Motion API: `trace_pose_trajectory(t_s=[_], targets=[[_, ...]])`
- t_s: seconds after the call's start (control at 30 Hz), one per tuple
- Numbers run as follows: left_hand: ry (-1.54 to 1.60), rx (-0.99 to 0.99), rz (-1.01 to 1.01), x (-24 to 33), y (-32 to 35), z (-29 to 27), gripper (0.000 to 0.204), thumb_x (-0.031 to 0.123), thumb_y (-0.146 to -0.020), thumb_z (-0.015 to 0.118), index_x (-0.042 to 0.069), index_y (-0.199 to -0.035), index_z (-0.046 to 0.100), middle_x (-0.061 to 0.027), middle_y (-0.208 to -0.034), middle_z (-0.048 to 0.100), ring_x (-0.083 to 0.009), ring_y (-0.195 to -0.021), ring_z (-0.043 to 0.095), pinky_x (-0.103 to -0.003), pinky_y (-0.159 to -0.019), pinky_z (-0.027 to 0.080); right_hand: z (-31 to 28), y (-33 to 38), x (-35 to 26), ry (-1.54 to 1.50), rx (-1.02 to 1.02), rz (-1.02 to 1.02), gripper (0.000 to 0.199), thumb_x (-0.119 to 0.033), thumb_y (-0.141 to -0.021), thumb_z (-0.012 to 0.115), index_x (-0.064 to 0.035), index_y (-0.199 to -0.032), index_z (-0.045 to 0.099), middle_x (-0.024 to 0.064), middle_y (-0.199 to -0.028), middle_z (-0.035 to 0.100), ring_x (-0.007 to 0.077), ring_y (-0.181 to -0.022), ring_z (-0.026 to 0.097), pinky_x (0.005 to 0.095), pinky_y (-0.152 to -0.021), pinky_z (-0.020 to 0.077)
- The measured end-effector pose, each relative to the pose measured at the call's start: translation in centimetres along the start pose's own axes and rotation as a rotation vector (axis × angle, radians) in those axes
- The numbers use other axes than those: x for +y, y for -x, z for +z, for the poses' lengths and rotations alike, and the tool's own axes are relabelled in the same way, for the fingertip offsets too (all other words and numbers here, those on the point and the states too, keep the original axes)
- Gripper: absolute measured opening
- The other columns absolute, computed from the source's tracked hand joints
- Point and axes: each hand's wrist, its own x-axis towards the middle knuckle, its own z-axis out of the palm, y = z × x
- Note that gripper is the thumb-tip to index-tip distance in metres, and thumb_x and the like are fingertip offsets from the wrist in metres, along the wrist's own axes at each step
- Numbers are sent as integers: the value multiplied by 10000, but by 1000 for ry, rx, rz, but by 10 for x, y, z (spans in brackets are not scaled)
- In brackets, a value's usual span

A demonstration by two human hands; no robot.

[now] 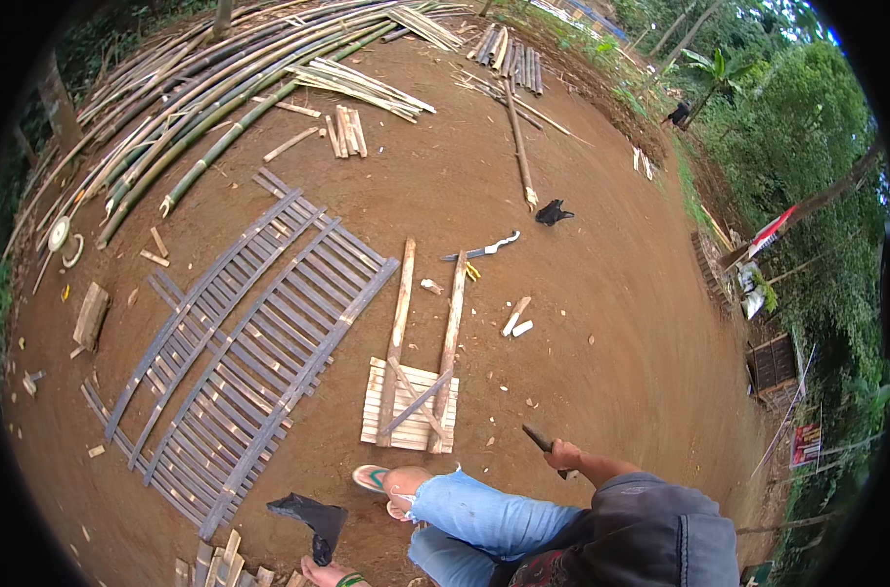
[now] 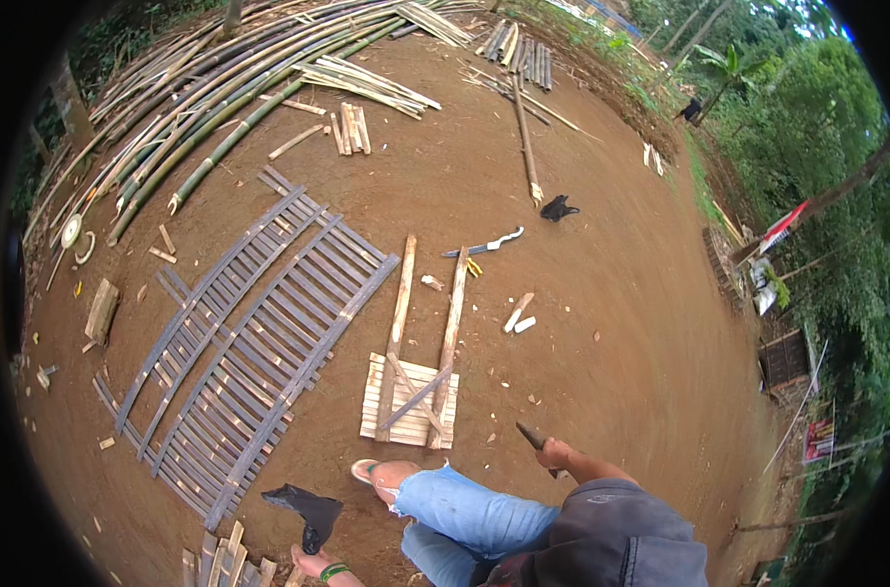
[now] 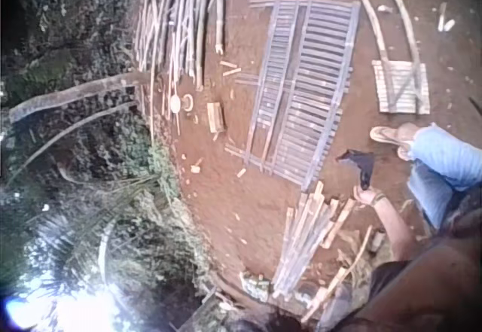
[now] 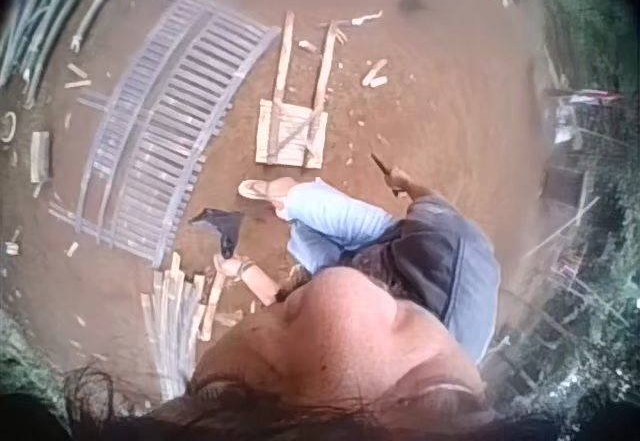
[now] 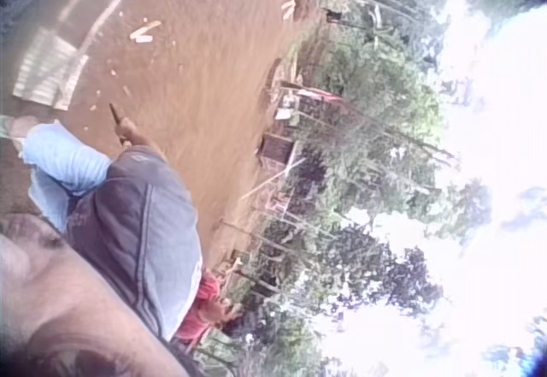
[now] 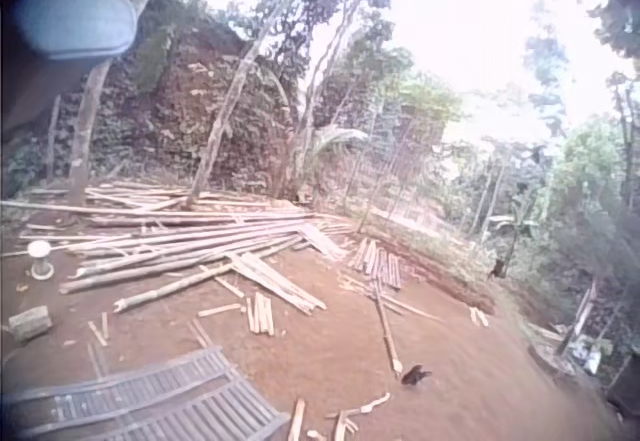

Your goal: The person assembles a wooden structure by arranging bamboo slats and wooden beams on the ground. They use a machete to trim and shape the wood pieces and then attach corrugated metal sheets to the frame with the help of another person.

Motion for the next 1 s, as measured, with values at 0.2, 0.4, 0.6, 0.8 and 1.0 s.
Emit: trace_pose_trajectory(t_s=[0.2, 0.4, 0.6, 0.8, 1.0], targets=[[-23, -41, 184, -56, 86, -2, 241, 198, -686, 866, 38, -827, 754, -113, -901, 727, -243, -856, 643, -354, -748, 547, -98, -40, 10, -73, 186, -184, 520, -415, -947, 548, 41, -1180, 454, 307, -1037, 658, 433, -992, 660, 512, -847, 522], [-151, -12, 255, -148, 128, 35, 263, 52, -756, 777, -24, -997, 705, -166, -1071, 694, -259, -931, 630, -371, -752, 550, -215, -132, 16, -122, 336, -380, 457, -391, -941, 556, 12, -1128, 447, 295, -905, 671, 458, -879, 673, 533, -770, 531], [-187, 187, 411, -232, 205, 96, 303, 124, -847, 677, -8, -1118, 655, -147, -1120, 665, -260, -969, 617, -364, -801, 515, -275, -315, 15, 22, 281, -537, 497, -377, -917, 580, -10, -1221, 439, 318, -949, 666, 479, -942, 654, 552, -824, 516], [-268, 221, 495, -285, 281, 158, 320, 90, -872, 661, -5, -1174, 608, -109, -1061, 646, -215, -911, 590, -353, -802, 503, -265, -456, -13, 198, 149, -700, 504, -355, -903, 619, 2, -1198, 419, 307, -923, 670, 493, -889, 649, 556, -785, 528], [129, -64, 429, -301, 372, 311, 213, -19, -866, 628, 39, -1061, 563, -8, -844, 538, -107, -765, 532, -258, -700, 470, -228, -570, -52, 398, 139, -885, 611, -318, -901, 635, 7, -1359, 396, 305, -1171, 599, 466, -1031, 617, 524, -888, 504]])
